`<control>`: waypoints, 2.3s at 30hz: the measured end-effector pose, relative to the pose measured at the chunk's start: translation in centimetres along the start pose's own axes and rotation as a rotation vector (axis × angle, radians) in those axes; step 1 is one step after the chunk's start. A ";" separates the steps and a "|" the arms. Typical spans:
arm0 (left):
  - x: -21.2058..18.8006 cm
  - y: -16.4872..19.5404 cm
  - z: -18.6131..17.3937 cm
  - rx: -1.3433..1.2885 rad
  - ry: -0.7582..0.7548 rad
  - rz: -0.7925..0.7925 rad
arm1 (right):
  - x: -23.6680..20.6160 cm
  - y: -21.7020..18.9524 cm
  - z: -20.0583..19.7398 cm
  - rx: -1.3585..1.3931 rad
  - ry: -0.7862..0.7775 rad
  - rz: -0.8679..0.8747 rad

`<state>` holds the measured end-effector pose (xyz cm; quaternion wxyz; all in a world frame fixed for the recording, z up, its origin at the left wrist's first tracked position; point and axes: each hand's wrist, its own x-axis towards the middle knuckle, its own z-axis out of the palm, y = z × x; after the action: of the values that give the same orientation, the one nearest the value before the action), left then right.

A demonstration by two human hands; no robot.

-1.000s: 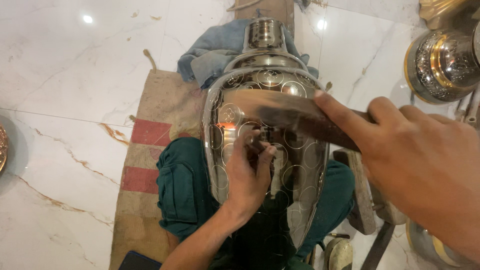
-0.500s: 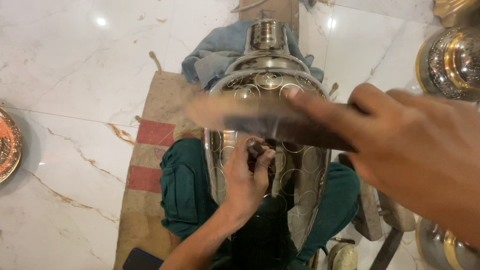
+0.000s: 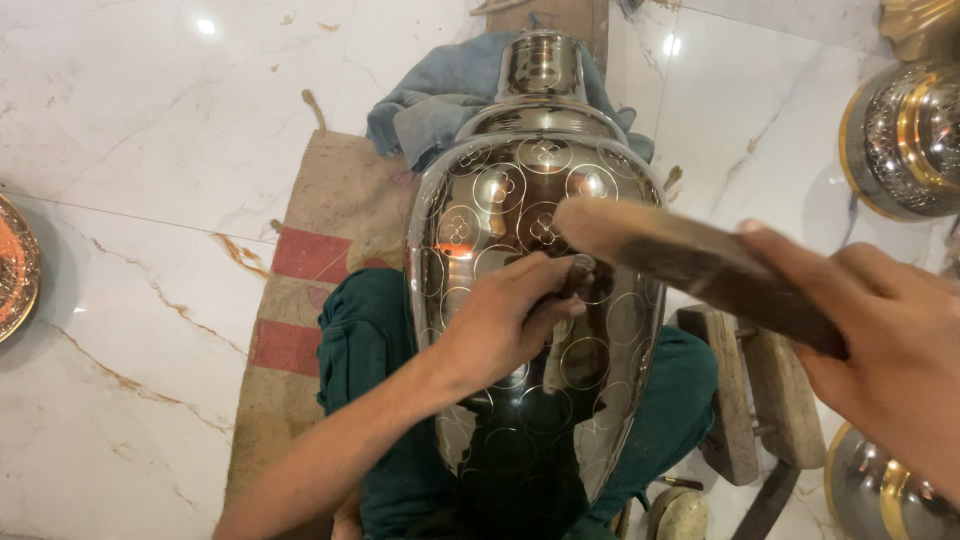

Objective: The person sits cross-legged on a mat and uses a small chisel and hammer to engrave circular patterns onto a large silver metal vase. They repeatedly position the chisel and strike it with the hammer to create indentations across the vase surface.

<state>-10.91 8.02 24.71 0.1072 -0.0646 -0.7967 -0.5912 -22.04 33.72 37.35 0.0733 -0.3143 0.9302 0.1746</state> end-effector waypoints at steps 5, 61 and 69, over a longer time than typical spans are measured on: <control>1.9 -0.9 -0.7 -0.057 -0.252 0.096 | -3.0 -0.4 2.3 0.151 0.003 0.180; 4.6 -2.5 -2.1 -0.157 -0.444 0.201 | -4.9 -1.7 5.2 0.510 0.396 0.143; 0.8 -2.1 -0.8 -0.060 -0.151 -0.058 | 0.1 -0.5 -0.6 0.220 -0.004 0.130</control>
<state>-12.08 6.65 23.13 0.0277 -0.0892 -0.7860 -0.6112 -21.87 33.07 37.75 0.0976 -0.2431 0.9621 0.0762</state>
